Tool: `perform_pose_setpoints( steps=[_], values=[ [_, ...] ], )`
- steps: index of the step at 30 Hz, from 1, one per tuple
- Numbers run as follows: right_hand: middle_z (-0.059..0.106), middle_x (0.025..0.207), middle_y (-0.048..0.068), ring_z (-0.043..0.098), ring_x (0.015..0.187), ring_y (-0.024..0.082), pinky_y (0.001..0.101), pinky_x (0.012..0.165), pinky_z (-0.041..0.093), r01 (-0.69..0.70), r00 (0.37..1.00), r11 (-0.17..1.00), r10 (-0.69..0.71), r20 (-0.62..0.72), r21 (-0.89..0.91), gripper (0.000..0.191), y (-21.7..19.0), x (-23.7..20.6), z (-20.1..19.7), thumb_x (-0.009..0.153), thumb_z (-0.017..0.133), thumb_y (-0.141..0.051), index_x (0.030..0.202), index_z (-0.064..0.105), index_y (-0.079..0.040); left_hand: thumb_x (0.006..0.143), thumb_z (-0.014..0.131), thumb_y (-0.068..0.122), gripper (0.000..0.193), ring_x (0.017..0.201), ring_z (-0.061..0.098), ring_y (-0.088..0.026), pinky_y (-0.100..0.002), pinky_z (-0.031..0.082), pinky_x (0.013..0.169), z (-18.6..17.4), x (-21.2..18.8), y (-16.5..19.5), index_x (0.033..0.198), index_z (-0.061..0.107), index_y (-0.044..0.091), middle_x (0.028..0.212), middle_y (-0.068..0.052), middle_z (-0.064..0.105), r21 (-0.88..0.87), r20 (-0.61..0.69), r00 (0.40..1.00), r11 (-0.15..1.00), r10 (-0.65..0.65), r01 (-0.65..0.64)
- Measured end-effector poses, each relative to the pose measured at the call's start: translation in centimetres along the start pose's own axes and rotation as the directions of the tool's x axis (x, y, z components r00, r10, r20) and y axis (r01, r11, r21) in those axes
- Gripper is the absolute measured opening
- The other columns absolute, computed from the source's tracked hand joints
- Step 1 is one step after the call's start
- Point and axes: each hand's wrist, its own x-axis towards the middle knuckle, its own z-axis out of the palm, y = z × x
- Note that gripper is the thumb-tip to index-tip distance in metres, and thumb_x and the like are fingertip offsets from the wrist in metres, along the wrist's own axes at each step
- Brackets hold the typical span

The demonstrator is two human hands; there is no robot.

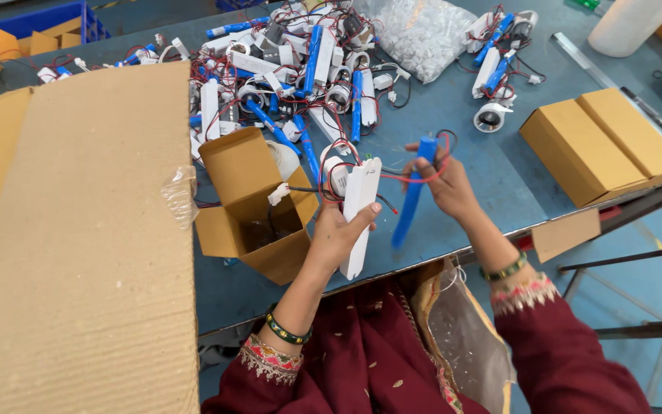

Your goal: The person assembles small cardboard boxes and packs electronic components, including white plastic housings, blue cylindrical parts, and wires, into them. They wrap some items in plastic bags and use a blue and white striped cloth to wipe a component before placing it in a box. The person closes the boxes after packing.

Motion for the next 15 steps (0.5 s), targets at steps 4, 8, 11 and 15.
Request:
perform_pose_setpoints(
  steps=[4,8,11,15],
  values=[
    [0.065,0.076,0.006,0.063,0.066,0.015,0.0311,0.060,0.053,-0.067,0.990,0.915,0.110,-0.085,0.397,0.050,-1.1,-4.2,2.3,0.109,0.053,-0.045,0.130,0.061,-0.002,0.088,0.081,0.020,0.049,0.082,0.065,-0.014,-0.032,0.056,0.073,0.9,-0.3,-0.4,0.125,0.055,0.001,0.100,-0.008,0.065,-0.118,0.084,0.996,0.993,-0.016,0.026],
    [0.067,0.087,0.008,0.064,0.076,0.017,0.0331,0.071,0.052,-0.031,0.965,0.845,0.165,-0.204,0.535,0.045,-0.2,-4.6,5.1,0.112,0.055,-0.041,0.123,0.063,0.002,0.086,0.079,0.020,0.062,0.115,0.062,-0.015,-0.032,0.050,0.101,1.8,-1.0,-0.8,0.138,0.049,0.003,0.124,-0.006,0.063,-0.216,0.238,0.971,0.976,0.023,0.030],
    [0.072,0.104,0.009,0.070,0.094,0.019,0.0357,0.087,0.057,0.001,0.950,0.695,0.223,-0.218,0.719,0.039,0.1,-4.7,7.1,0.109,0.056,-0.037,0.116,0.061,0.001,0.090,0.077,0.021,0.063,0.125,0.055,-0.015,-0.034,0.047,0.106,2.0,-1.2,-1.2,0.142,0.047,0.001,0.133,-0.007,0.057,-0.042,0.203,0.968,0.989,0.148,-0.143],
    [0.072,0.113,0.006,0.069,0.103,0.016,0.0327,0.092,0.056,-0.034,0.929,0.629,0.306,-0.207,0.777,0.036,-0.2,-5.5,9.5,0.105,0.054,-0.034,0.120,0.064,-0.003,0.094,0.075,0.021,0.055,0.124,0.057,-0.016,-0.034,0.047,0.107,1.6,-1.0,-1.7,0.140,0.053,-0.001,0.133,-0.010,0.060,-0.036,0.169,0.962,0.976,0.216,-0.213]
  ],
)
